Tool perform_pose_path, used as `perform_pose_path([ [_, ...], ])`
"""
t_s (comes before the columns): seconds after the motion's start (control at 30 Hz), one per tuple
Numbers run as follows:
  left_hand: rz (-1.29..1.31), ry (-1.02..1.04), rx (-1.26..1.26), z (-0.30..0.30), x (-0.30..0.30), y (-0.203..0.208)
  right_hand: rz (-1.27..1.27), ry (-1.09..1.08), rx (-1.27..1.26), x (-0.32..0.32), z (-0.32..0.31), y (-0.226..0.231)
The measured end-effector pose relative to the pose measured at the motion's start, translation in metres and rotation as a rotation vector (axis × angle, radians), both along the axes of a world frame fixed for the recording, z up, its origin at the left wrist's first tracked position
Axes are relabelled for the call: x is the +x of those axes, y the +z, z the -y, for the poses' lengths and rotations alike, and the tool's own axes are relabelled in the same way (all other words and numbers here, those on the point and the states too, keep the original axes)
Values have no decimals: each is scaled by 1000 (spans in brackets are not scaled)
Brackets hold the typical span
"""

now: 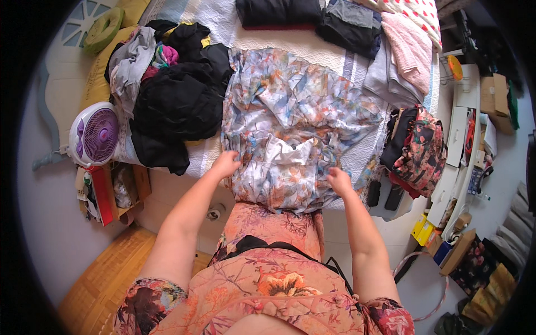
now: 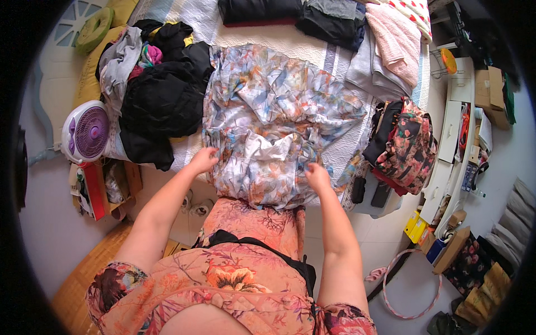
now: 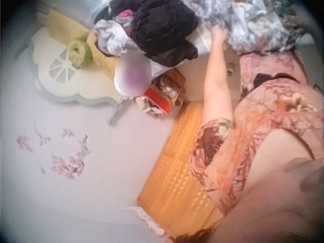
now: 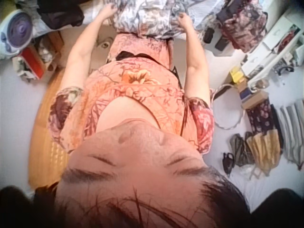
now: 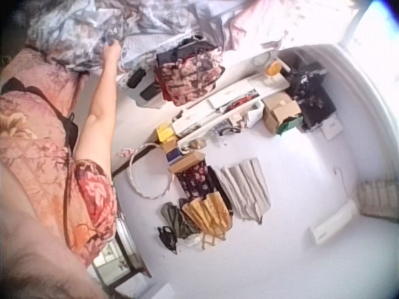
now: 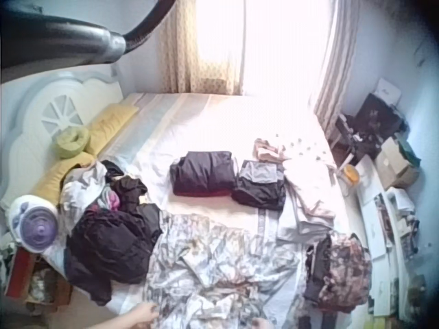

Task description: The person folds several items of clothing on a bed, including a black top, a patterned shirt, a red top, and a black skirt, and then places a floral dress onto a hanger.

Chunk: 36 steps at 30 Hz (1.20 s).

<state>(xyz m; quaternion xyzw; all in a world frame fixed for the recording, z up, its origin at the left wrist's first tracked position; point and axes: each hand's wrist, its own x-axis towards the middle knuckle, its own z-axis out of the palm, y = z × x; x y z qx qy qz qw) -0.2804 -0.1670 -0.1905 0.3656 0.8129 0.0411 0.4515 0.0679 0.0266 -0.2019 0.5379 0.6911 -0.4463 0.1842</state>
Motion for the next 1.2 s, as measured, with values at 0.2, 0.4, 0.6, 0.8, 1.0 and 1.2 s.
perform_pose_path([
  [0.2, -135, 12, 197, -88, 21, -15, -97, -2, 228, -76, -32, -9],
  [0.4, -195, -76, -130, -96, 39, -33, 108, 174, 548, -96, -14, -42],
  [0.6, -287, 53, -60, -53, 4, -14, -83, 88, 211, -42, -11, -48],
  [0.8, -330, 21, 304, -85, -18, 80, -565, -287, -143, -55, -59, 64],
  [1.0, -537, 29, 589, -116, -18, 178, -721, -162, 79, -63, -93, 176],
  [1.2, -729, 10, 929, -115, -20, 245, -556, 276, 482, -55, -81, 262],
])
